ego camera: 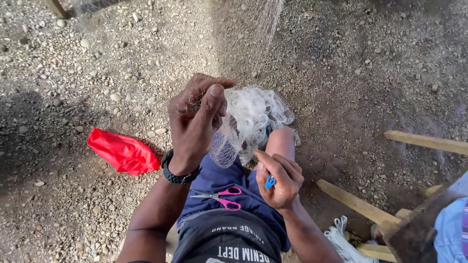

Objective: Repairing a fine-mesh fishing net using a blue plastic shuttle and scissors.

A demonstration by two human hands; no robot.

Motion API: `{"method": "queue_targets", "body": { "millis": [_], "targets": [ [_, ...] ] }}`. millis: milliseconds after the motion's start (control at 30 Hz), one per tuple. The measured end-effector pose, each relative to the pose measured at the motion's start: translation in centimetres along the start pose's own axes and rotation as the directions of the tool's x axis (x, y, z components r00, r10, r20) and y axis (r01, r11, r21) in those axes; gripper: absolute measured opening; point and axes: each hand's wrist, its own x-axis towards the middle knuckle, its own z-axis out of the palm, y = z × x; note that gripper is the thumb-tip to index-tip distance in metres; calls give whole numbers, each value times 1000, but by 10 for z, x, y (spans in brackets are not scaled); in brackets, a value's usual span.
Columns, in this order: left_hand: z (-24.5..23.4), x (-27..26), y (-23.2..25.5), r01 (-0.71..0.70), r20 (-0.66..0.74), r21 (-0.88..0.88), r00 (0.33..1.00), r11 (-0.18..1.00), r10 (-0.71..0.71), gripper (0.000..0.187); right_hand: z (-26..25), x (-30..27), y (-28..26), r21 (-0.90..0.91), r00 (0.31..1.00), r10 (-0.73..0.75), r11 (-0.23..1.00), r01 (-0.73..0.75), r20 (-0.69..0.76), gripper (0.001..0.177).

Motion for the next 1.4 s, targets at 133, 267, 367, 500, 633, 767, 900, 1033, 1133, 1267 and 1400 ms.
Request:
{"method": "queue_targets", "body": {
  "millis": [133, 267, 367, 500, 633, 767, 900, 1033, 1133, 1267, 1400],
  "targets": [
    [-7, 2, -8, -8, -34, -41, 999, 999, 7, 31, 3, -2, 10, 20, 1000, -9, 1000, 9, -2, 24],
    [-10, 3, -14, -15, -84, -54, 996, 998, 11, 32, 4, -9, 19, -20, 1000, -7, 1000, 7, 10, 24],
    [-9, 3, -17, -27, -117, -67, 993, 997, 19, 31, 4, -6, 20, -10, 1000, -1, 1000, 1, 9, 24],
    [-8, 5, -25, -10, -128, -76, 992, 997, 0, 30, 4, -7, 21, 16, 1000, 27, 999, -27, 7, 24],
    [-5, 5, -24, 10, -134, -117, 991, 993, -26, 30, 5, -20, 30, 31, 999, 51, 998, -51, 15, 24],
    [-6, 7, -26, 1, -125, -149, 992, 989, -20, 29, 7, -20, 30, 20, 998, 62, 998, -62, 10, 23],
    [-7, 7, -21, 52, -64, -217, 996, 975, -67, 29, 12, -17, 33, 74, 996, 88, 993, -88, 8, 24],
    [-5, 4, -18, 117, 6, -291, 993, 950, -120, 30, 15, -22, 60, 151, 992, 125, 980, -129, 35, 23],
    [-2, 3, -13, 211, 44, -285, 977, 935, -207, 34, 22, -18, 83, 279, 968, 225, 927, -249, 115, 28],
    [-1, 3, -12, 231, 85, -318, 973, 920, -215, 32, 31, 25, 71, 524, 931, 282, 770, -365, 233, 54],
    [-2, 7, -21, 279, 105, -292, 960, 915, -260, 33, 58, -2, 71, 754, 888, 226, 469, -460, 401, 54]
  ]
}}
